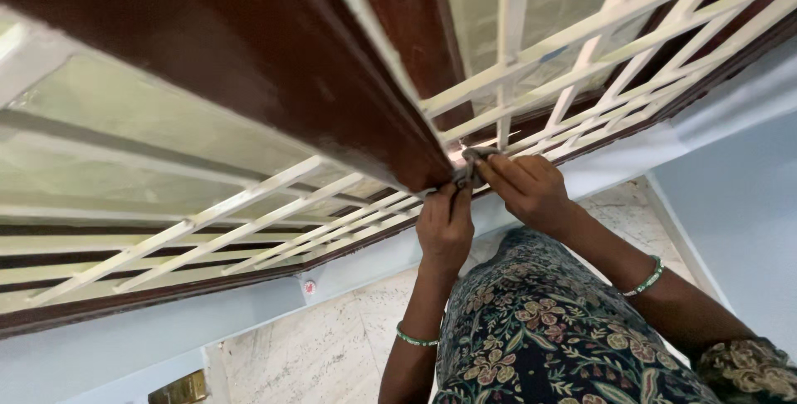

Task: The person wipes a window frame and its white lattice using a grey cloth, cleaning various sections of the wood and metal structure.

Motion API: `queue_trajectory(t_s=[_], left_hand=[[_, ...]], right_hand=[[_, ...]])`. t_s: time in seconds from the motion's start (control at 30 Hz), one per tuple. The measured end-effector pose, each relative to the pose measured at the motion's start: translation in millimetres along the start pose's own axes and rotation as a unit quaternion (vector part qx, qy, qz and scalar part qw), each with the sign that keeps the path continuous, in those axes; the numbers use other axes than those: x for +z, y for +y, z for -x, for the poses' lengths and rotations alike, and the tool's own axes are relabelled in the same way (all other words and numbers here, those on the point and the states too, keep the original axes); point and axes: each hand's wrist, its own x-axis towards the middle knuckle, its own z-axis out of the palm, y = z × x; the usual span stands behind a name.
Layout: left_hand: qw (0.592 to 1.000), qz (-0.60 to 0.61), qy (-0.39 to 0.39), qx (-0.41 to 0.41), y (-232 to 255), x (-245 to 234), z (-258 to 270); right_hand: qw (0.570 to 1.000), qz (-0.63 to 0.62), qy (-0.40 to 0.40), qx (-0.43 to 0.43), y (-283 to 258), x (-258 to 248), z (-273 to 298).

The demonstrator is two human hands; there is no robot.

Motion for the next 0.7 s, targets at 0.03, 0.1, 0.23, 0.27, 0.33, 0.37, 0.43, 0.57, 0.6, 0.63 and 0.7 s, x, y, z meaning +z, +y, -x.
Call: queue_trajectory(t_s=[0.03, 0.1, 0.23, 0.27, 0.33, 0.37, 0.43, 0.57, 0.6, 0.63, 0.7], left_hand=[[1.0, -0.021, -0.005, 0.014, 7.9, 10.6, -7.0], [0.998, -0.056, -0.011, 0.004, 21.3, 24.7, -15.4], [0.991, -0.124, 0.022, -0.045, 43.5, 46.5, -27.7], [0.991, -0.122, 0.017, -0.044, 48.0, 52.9, -30.9], [0.992, -0.12, 0.01, -0.047, 58.3, 63.7, -35.7], [0.993, -0.113, 0.01, -0.041, 66.1, 71.2, -38.0], [0.994, -0.106, 0.011, -0.027, 79.6, 90.6, -44.8], [0.997, -0.075, -0.009, 0.012, 105.9, 124.3, -61.0], [0.997, -0.076, -0.013, 0.023, 113.5, 132.8, -65.7], [0.996, -0.076, -0.017, 0.034, 120.6, 141.0, -70.6], [0.997, -0.053, -0.017, 0.058, 131.2, 157.7, -81.7]], right_hand=[[1.0, 0.008, -0.005, -0.006, 8.1, -3.6, -0.2], [0.999, 0.025, -0.016, -0.015, 21.6, -9.5, 0.5], [1.0, 0.004, -0.01, -0.014, 52.2, -24.2, 11.8], [1.0, 0.005, -0.005, -0.02, 59.6, -25.9, 15.9], [1.0, 0.005, 0.003, -0.017, 77.2, -30.1, 24.3], [1.0, 0.004, 0.006, -0.007, 87.0, -32.8, 28.3], [1.0, 0.022, 0.007, 0.005, 106.3, -38.5, 36.5], [0.994, 0.102, -0.007, 0.028, 143.4, -63.7, 52.0], [0.995, 0.093, -0.005, 0.036, 151.8, -72.9, 56.3], [0.996, 0.083, -0.003, 0.043, 159.6, -81.0, 60.2], [0.99, 0.127, 0.012, 0.061, 173.8, -88.0, 64.6]])
